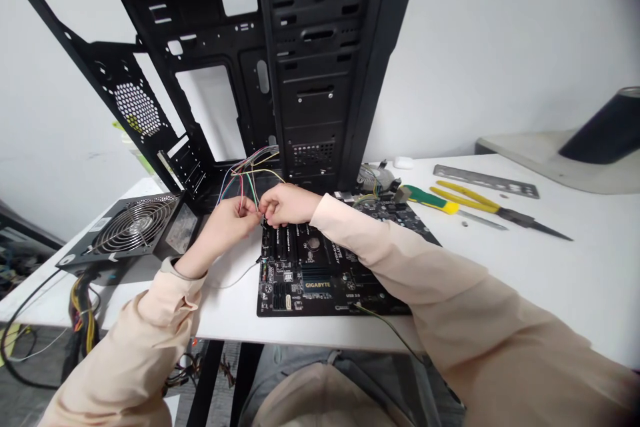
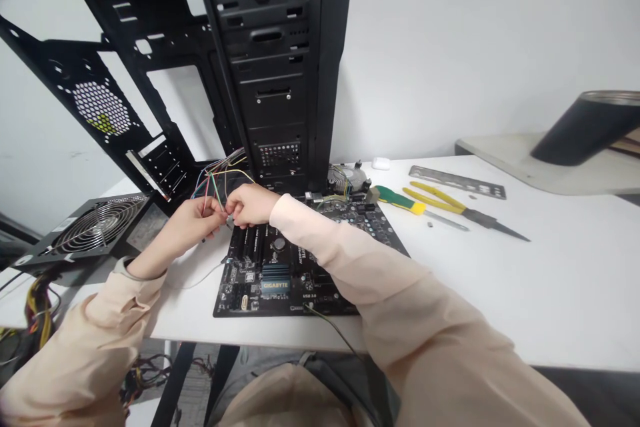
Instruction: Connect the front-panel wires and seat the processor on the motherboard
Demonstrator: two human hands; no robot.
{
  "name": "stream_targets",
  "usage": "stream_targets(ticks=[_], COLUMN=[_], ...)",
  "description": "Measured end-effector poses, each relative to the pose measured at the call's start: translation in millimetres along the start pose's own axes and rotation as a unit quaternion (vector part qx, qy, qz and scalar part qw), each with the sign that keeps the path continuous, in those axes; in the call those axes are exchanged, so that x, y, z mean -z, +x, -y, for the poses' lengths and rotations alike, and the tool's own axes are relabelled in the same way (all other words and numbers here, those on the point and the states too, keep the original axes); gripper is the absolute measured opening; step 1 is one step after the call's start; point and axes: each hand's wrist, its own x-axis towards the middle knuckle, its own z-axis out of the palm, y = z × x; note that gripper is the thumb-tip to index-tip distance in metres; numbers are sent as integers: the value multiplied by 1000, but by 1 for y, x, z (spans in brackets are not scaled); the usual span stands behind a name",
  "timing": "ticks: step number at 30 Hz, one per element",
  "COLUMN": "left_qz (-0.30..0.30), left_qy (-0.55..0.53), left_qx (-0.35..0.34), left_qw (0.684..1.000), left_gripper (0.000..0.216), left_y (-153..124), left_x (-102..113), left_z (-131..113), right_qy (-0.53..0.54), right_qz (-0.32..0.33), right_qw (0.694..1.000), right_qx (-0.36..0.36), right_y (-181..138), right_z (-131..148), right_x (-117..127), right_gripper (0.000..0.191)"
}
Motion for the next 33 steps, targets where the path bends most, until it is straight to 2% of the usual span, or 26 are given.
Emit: stream_targets(ticks=[5,12,16,19,21,24,26,28,29,31,33], left_qz=[5,26,24,25,28,34,37,36,36,34,33], left_qy=[9,21,27,38,46,48,46,44,44,48,58], left_qx=[6,18,30,36,36,34,32,32,31,27,25], left_qw=[1000,999,999,998,998,998,998,998,998,998,997], left_gripper=[20,19,20,20,20,20,18,16,15,11,9], left_y=[1,4,5,6,6,5,3,2,1,1,0], left_x=[-2,-4,-4,-3,-2,-2,-2,-3,-3,-3,-2], left_z=[1,6,9,12,14,14,11,8,6,3,1], right_qy=[-11,-20,-36,-76,-88,-54,-64,-130,-162,-242,-302], right_qz=[-10,-36,-50,-75,-100,-174,-255,-321,-329,-300,-215], right_qw=[1000,999,998,993,989,975,944,913,902,893,902], right_qx=[18,27,30,40,67,125,198,215,227,232,222], right_y=[0,-1,0,-6,-21,-62,-94,-122,-133,-148,-157], right_z=[-1,-3,-2,11,33,80,111,129,132,121,94], right_x=[-2,-4,-1,8,17,34,43,49,49,41,22], right_gripper=[29,38,34,29,28,29,24,18,16,15,15])
